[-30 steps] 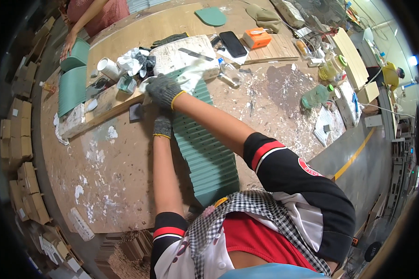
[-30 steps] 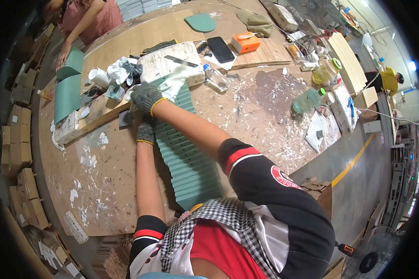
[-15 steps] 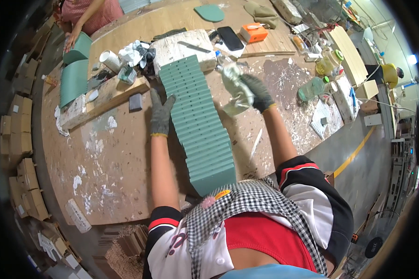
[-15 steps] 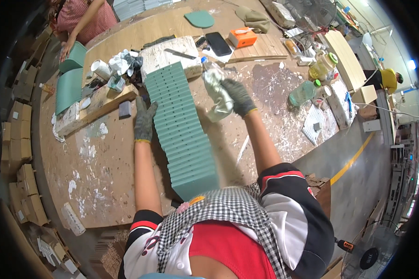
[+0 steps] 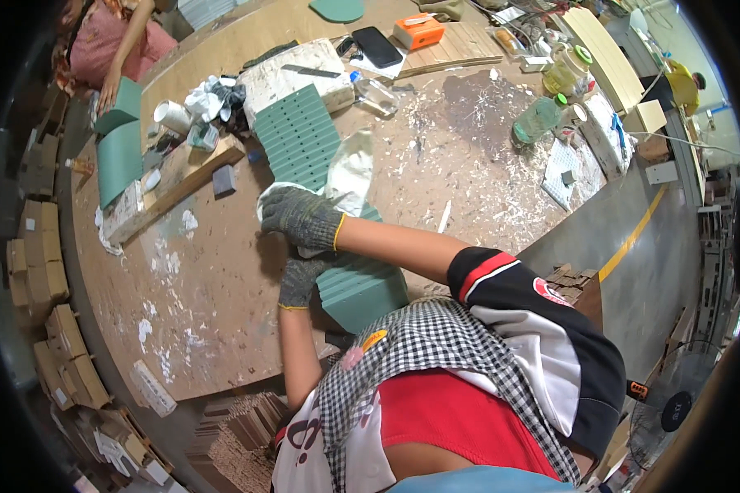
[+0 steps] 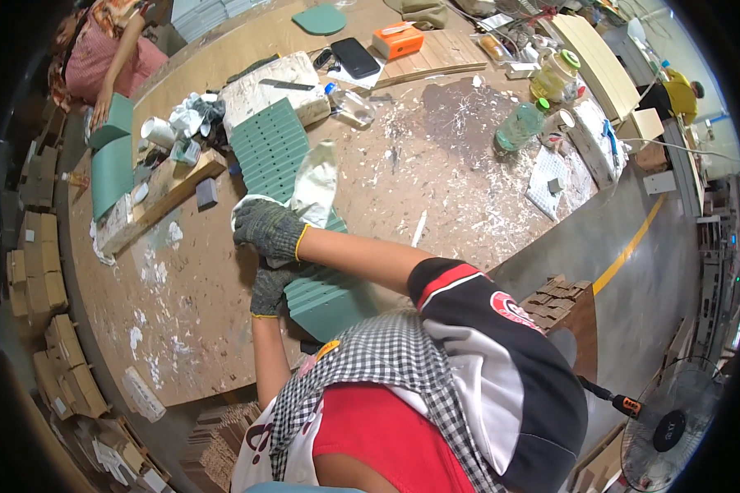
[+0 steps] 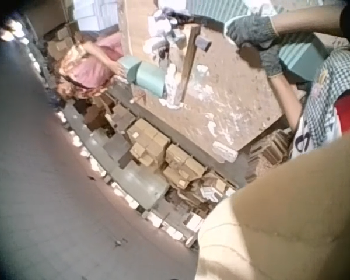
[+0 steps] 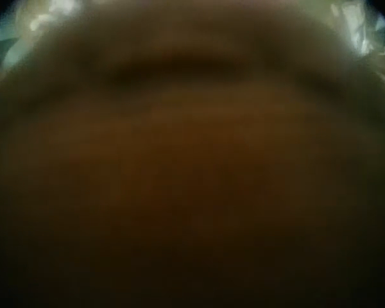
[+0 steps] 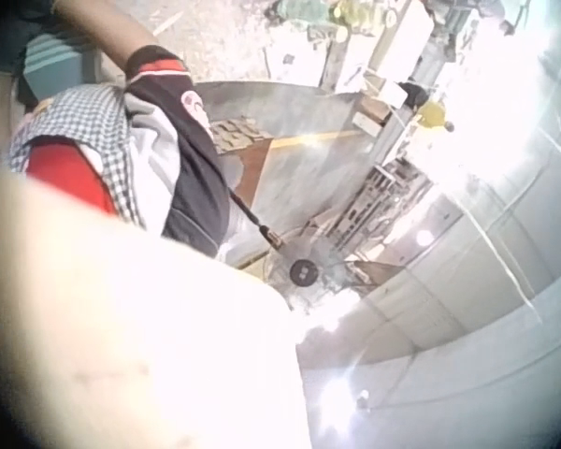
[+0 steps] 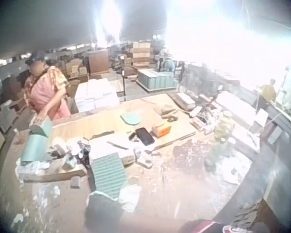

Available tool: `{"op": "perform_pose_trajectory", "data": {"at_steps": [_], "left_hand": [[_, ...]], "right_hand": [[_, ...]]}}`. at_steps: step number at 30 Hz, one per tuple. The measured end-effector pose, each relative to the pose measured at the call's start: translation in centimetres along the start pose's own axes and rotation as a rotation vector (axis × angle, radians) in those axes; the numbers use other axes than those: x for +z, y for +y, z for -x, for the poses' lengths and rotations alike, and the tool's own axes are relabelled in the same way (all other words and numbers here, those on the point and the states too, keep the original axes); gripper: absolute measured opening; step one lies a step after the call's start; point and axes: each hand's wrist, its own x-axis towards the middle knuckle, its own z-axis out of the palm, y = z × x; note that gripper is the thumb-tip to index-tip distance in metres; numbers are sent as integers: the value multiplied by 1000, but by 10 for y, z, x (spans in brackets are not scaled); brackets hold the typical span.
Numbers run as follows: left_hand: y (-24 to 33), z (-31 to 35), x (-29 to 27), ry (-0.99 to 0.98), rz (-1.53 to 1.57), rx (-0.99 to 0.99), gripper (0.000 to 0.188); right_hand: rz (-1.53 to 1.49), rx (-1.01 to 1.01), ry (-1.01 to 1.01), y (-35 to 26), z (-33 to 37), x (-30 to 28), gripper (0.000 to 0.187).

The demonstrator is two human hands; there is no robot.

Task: The person processes a stack of green foam panels by sanding the edges with a sanding block, scraping along the grooves with a tool, and wiping down the stack with a cloth.

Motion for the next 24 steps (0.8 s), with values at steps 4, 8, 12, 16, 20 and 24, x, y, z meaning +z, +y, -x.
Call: {"op": "perform_pose_trajectory", "data": {"at_steps": [4, 8, 12, 16, 20, 24], "left_hand": [[45, -18, -32, 98, 673, -264, 94], [-35, -48, -32, 295, 63, -224, 73], [-15, -122, -60, 379, 1019, -86, 54], [5, -192, -78, 420, 681, -164, 65], [-8, -202, -88, 435, 504, -186, 72], [5, -210, -83, 402, 455, -150, 71]], "right_hand": [[-49, 209, 388, 29, 31, -88, 30], [49, 564, 437, 92, 101, -130, 26], [59, 650, 367, 134, 114, -110, 30], [-367, 551, 652, 192, 54, -65, 40], [-1028, 961, 528, 163, 5, -41, 85], [-1080, 1060, 382, 176, 18, -47, 82]]}}
